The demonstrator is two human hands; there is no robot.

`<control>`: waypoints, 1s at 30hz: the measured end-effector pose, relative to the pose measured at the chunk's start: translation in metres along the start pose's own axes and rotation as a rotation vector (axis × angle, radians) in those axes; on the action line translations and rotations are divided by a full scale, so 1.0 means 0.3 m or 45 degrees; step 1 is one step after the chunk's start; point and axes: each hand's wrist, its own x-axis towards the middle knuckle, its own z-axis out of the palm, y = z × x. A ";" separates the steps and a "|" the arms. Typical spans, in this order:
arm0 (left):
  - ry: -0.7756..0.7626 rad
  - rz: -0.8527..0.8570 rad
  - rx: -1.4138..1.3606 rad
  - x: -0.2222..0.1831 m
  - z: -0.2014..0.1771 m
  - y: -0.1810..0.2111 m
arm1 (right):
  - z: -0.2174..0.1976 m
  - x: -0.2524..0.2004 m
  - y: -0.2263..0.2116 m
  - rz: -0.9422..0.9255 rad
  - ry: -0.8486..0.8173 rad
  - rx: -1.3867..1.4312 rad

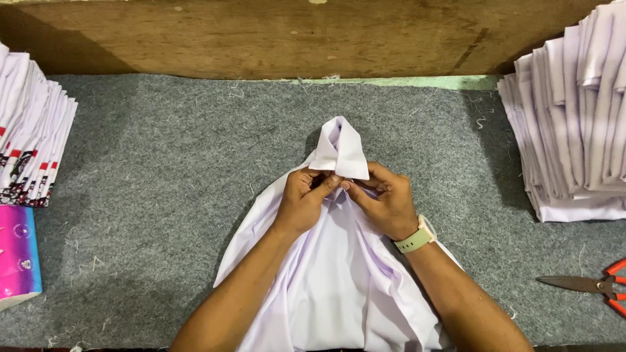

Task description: Unfolding and smoothing a white school shirt on a workbench for inspection or packaging

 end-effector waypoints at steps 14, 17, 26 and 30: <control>-0.040 -0.021 -0.047 0.002 -0.002 -0.010 | -0.003 -0.017 0.095 0.012 -0.029 0.243; 0.015 -0.016 0.036 -0.002 0.002 -0.025 | 0.004 0.002 0.023 -0.035 -0.010 0.174; 0.145 0.373 0.795 -0.005 -0.034 0.018 | 0.014 0.012 -0.030 -0.523 0.072 -0.410; 0.057 0.576 1.004 0.001 -0.051 0.043 | 0.013 0.021 -0.025 -0.592 0.029 -0.451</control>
